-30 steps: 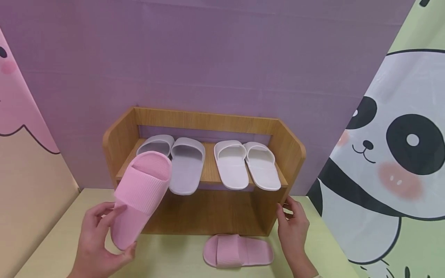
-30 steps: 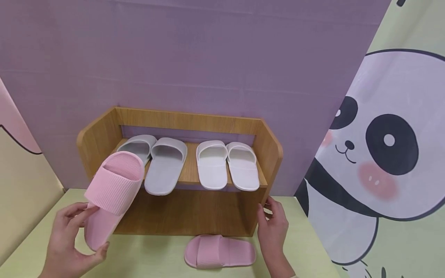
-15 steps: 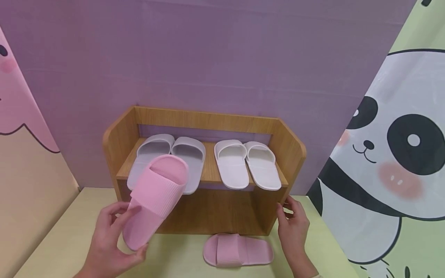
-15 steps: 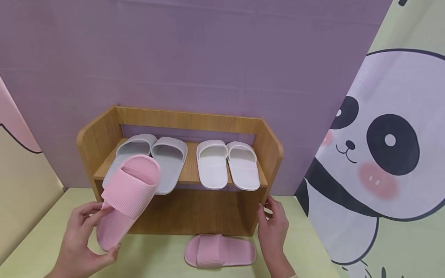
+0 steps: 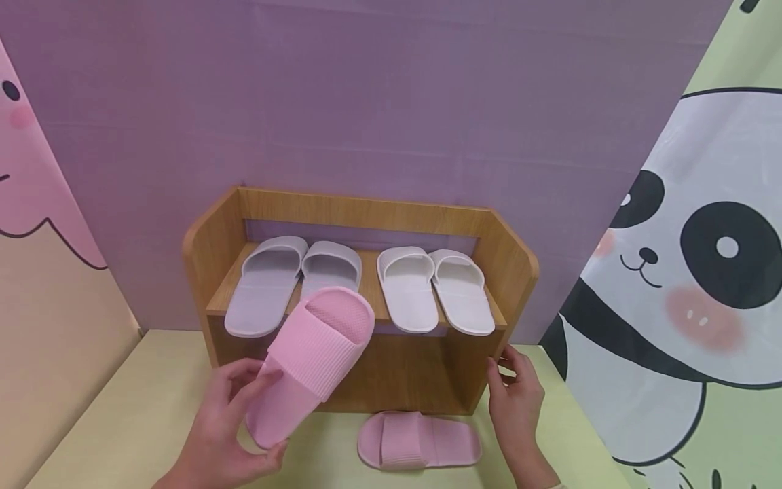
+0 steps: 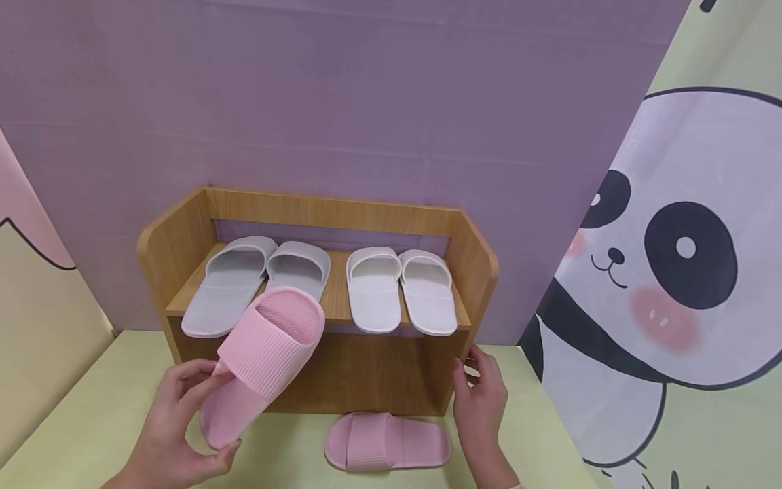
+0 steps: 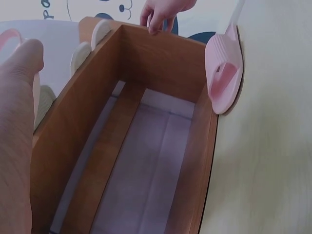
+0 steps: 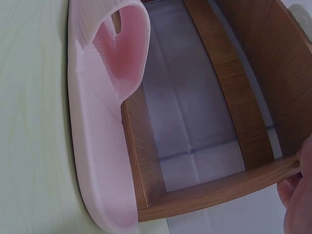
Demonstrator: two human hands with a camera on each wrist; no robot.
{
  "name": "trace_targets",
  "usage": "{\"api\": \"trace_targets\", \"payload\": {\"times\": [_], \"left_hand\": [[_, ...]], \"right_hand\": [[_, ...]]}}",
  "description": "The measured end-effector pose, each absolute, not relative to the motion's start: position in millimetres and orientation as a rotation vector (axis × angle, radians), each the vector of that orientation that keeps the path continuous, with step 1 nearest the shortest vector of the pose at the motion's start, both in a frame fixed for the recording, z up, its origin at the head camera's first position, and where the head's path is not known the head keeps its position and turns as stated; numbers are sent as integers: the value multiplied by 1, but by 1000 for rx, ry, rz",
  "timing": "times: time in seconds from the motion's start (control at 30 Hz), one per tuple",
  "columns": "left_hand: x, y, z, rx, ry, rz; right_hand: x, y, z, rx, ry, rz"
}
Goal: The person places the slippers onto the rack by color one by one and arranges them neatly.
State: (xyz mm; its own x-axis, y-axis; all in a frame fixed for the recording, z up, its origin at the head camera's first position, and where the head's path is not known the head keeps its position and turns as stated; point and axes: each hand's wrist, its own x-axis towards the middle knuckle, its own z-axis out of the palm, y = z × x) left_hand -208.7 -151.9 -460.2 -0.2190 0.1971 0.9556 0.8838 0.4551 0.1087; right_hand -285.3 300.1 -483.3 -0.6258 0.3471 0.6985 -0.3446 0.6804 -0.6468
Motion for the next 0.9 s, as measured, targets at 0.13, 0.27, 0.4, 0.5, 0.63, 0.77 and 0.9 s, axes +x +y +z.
{"api": "trace_targets", "payload": {"times": [0.13, 0.27, 0.4, 0.5, 0.63, 0.77, 0.9], "left_hand": [[-210, -147, -465, -977, -1731, -841], [-209, -144, -469, -1017, -1782, -849], [-207, -141, -473, -1035, -1841, -848], [-205, -139, -474, -1048, -1884, -832], [-205, -135, -476, -1082, -1907, -805], [-208, -132, -478, -1124, -1905, -792], [-208, -130, -480, -1152, -1942, -794]], "right_hand": [[-285, 300, -484, 6, -2012, 997], [-285, 300, -484, 6, -2013, 993], [-285, 300, -484, 0, -2013, 993], [-285, 300, -484, 0, -2013, 995], [-285, 300, -485, 3, -2016, 993], [-286, 300, -486, -2, -2024, 988], [-286, 300, -486, -16, -2035, 984]]}}
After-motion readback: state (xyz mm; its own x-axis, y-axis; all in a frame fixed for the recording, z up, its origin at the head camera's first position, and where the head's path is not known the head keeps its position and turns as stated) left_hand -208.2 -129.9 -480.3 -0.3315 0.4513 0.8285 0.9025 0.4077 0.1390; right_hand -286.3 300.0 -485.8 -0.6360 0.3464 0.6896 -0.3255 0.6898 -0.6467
